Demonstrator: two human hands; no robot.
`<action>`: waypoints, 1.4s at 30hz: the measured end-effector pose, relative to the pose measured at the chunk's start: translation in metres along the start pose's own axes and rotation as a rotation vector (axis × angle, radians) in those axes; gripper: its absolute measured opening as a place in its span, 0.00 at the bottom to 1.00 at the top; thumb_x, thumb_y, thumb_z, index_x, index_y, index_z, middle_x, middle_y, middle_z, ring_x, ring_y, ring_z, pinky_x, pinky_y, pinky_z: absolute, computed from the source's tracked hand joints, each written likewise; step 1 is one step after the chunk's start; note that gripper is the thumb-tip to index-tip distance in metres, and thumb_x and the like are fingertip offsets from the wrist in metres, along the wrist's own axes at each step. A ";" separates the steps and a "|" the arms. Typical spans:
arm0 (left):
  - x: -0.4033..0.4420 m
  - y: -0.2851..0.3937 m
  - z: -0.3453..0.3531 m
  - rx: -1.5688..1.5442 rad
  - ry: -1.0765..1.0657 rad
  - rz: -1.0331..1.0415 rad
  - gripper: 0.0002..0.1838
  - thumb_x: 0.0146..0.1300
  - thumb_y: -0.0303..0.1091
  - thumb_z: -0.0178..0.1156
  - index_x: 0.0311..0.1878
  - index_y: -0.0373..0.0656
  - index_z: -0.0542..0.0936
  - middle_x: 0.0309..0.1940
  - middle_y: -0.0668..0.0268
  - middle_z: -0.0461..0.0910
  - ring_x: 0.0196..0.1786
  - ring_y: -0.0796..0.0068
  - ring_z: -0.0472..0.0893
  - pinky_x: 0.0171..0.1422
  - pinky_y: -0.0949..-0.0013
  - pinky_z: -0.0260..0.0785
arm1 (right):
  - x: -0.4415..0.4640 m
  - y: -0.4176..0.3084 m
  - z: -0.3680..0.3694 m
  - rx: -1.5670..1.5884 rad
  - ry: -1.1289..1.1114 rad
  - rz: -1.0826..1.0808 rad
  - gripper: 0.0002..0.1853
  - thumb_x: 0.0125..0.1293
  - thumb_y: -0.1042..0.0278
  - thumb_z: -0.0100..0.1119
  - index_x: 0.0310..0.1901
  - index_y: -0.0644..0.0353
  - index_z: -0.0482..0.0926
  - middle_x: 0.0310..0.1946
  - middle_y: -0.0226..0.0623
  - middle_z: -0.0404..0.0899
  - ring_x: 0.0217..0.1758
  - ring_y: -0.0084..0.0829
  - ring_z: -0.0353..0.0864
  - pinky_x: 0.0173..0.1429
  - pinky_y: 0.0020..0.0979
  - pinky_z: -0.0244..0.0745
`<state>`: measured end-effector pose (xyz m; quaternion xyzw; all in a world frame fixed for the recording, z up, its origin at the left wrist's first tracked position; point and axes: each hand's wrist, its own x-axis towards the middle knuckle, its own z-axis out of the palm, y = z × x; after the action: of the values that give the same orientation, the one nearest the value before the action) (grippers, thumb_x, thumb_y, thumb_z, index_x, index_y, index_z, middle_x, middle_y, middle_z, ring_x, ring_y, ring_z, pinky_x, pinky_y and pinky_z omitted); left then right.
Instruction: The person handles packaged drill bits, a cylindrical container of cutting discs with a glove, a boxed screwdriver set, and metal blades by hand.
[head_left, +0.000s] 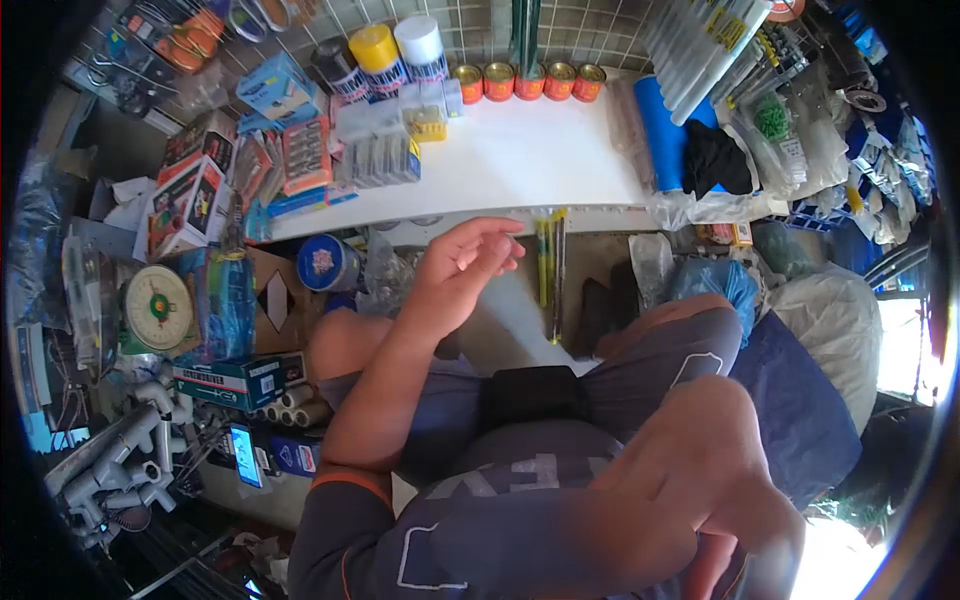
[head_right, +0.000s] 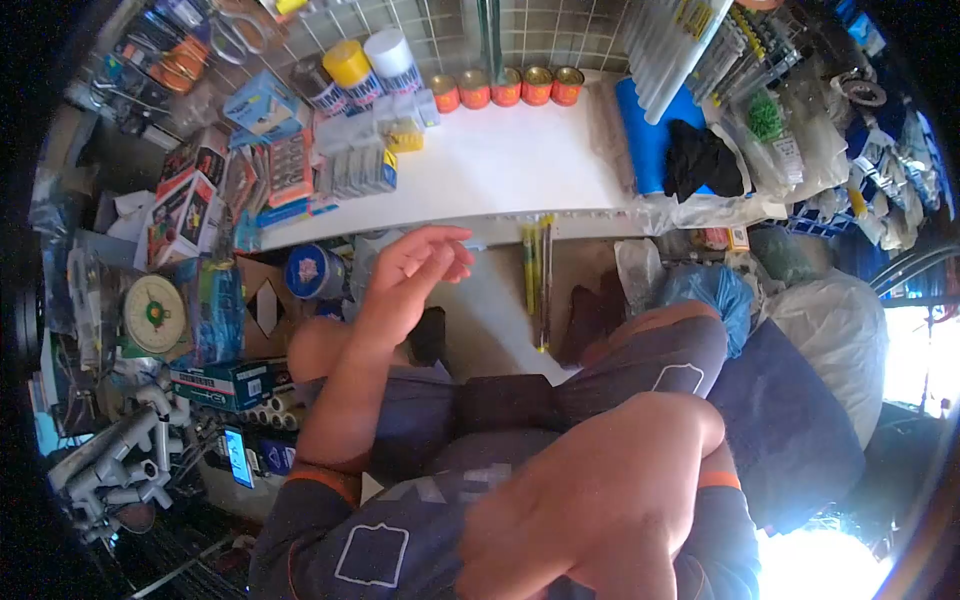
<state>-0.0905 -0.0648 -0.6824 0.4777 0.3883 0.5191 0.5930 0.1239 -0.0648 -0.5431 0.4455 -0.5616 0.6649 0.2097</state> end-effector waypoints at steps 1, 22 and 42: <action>-0.001 0.001 0.001 0.008 0.017 0.003 0.17 0.78 0.39 0.57 0.60 0.37 0.80 0.44 0.64 0.84 0.48 0.77 0.80 0.56 0.70 0.72 | -0.002 0.003 -0.005 -0.001 -0.019 -0.002 0.13 0.73 0.67 0.63 0.55 0.42 0.76 0.42 0.56 0.75 0.33 0.48 0.77 0.39 0.47 0.75; 0.020 -0.011 -0.023 0.033 0.212 -0.048 0.16 0.78 0.39 0.54 0.55 0.37 0.81 0.39 0.65 0.83 0.42 0.77 0.81 0.50 0.72 0.73 | -0.449 0.225 -0.068 -1.120 1.816 1.956 0.55 0.51 0.48 0.79 0.76 0.55 0.55 0.68 0.54 0.69 0.66 0.58 0.74 0.67 0.52 0.73; 0.041 -0.038 -0.014 -0.025 0.141 -0.209 0.13 0.78 0.34 0.56 0.56 0.37 0.81 0.40 0.64 0.83 0.45 0.76 0.81 0.54 0.70 0.73 | -0.429 0.288 -0.129 -1.308 1.713 2.113 0.38 0.58 0.64 0.72 0.70 0.51 0.65 0.73 0.51 0.56 0.66 0.57 0.71 0.64 0.53 0.75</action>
<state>-0.0882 -0.0222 -0.7218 0.3896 0.4700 0.4915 0.6211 0.0741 0.0698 -1.0559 -0.8323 -0.5148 0.1970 0.0591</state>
